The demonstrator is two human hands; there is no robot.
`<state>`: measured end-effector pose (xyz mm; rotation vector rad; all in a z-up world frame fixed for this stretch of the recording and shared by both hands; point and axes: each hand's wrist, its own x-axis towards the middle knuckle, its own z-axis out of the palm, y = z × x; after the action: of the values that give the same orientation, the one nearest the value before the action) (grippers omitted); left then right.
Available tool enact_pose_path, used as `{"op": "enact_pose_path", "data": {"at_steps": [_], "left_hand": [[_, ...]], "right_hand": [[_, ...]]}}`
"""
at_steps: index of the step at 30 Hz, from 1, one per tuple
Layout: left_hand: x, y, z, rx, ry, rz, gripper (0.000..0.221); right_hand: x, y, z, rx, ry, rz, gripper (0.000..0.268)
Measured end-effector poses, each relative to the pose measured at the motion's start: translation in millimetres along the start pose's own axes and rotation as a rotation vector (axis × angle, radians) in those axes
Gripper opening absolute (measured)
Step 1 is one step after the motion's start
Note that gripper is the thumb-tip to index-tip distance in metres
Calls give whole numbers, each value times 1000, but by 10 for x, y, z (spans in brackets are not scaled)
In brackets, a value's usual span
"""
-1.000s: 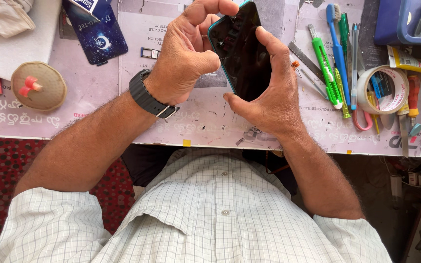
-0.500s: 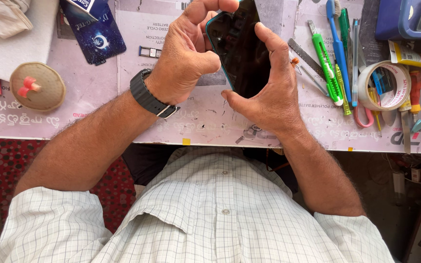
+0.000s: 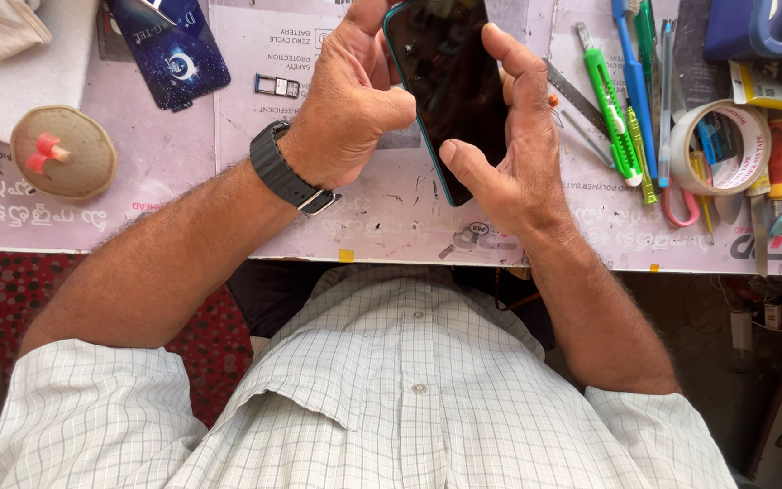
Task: The person removes a SIM tray with a tool, prys the back casing off a mobile phone using a metal strip, and uses a blade to separate internal components.
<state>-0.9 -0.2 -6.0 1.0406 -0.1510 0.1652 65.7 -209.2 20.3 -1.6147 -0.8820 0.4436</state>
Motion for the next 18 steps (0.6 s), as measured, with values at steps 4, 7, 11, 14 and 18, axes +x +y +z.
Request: {"op": "enact_pose_path", "data": {"at_steps": [4, 7, 11, 14, 18], "left_hand": [[-12, -31, 7, -33, -11, 3, 70], [-20, 11, 47, -49, -7, 5, 71], [-11, 91, 71, -24, 6, -10, 77], [-16, 111, 30, 14, 30, -104, 64], [-2, 87, -18, 16, 60, -168, 57]], "right_hand": [[36, -51, 9, 49, -4, 5, 80], [48, -68, 30, 118, 12, 38, 80], [114, -50, 78, 164, 24, 34, 78], [153, -63, 107, 201, 49, 90, 78], [145, 8, 110, 304, 11, 80, 75]]}}
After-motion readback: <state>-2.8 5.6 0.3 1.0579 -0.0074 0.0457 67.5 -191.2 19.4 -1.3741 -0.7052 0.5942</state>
